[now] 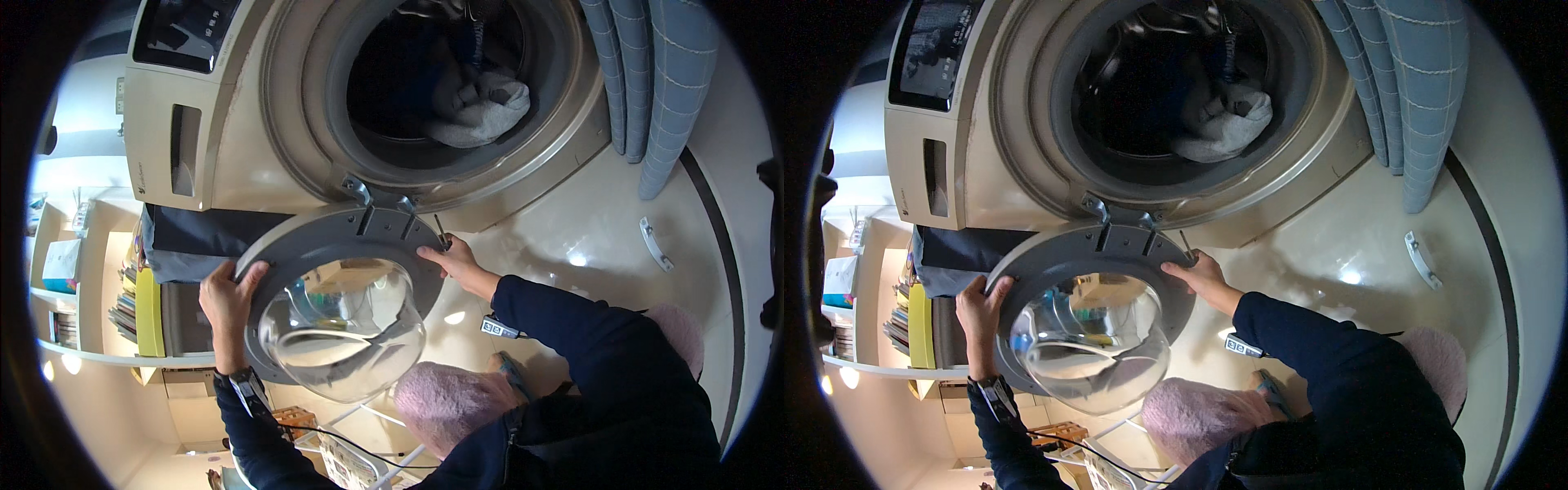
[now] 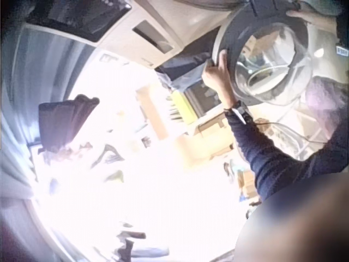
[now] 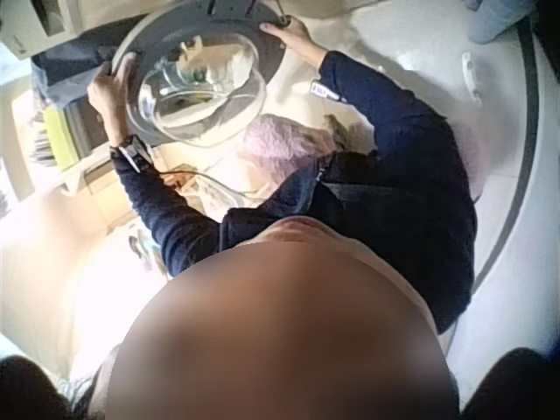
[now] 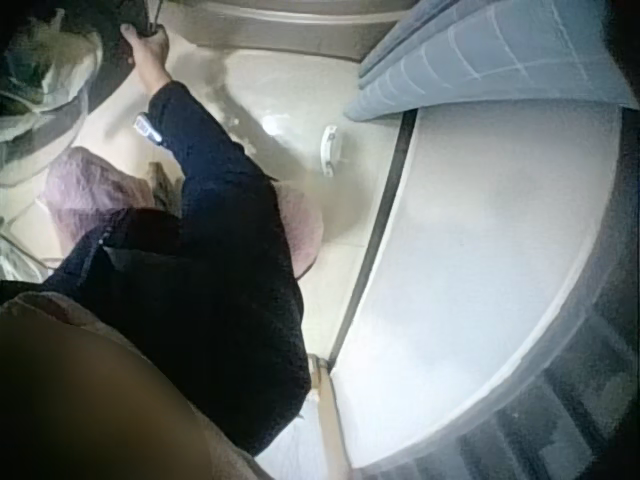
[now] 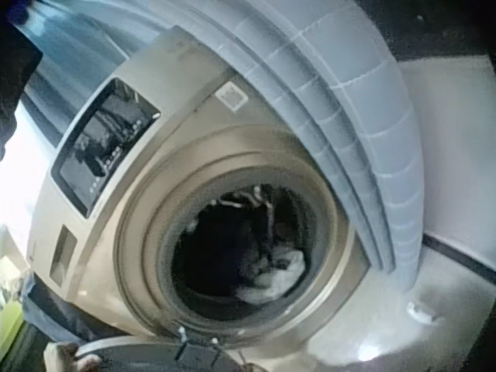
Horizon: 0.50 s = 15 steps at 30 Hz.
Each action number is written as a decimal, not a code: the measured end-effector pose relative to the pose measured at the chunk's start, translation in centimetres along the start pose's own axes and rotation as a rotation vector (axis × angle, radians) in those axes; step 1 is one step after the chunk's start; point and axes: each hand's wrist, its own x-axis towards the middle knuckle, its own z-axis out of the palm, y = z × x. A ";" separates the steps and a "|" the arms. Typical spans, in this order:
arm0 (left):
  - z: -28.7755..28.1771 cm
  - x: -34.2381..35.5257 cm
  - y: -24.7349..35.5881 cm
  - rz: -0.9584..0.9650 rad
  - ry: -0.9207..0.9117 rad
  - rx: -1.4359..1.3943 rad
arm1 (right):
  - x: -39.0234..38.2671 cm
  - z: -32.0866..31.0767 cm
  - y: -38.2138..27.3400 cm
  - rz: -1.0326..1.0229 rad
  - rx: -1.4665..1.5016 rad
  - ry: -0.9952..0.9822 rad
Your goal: The person uses a screwdriver to remove screws from the washing machine door frame, detaches the door, and removes a plastic hinge bracket. The door is held and manipulated throughout the process.
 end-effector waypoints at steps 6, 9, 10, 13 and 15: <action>-0.8 0.4 0.2 0.059 -0.003 0.044 | 0.1 0.3 -0.1 -0.058 0.052 -0.035; -1.3 0.0 0.3 0.040 -0.013 0.112 | 0.5 0.4 -0.5 -0.067 0.069 -0.033; -1.5 -0.1 0.3 0.040 -0.015 0.140 | 0.6 0.4 -0.7 -0.067 0.071 -0.029; -1.5 0.0 0.4 0.057 -0.015 0.100 | 0.5 0.4 -0.8 -0.052 0.056 -0.013; -1.7 -0.1 0.4 0.063 -0.043 0.111 | 0.2 0.3 -0.8 -0.023 0.024 0.001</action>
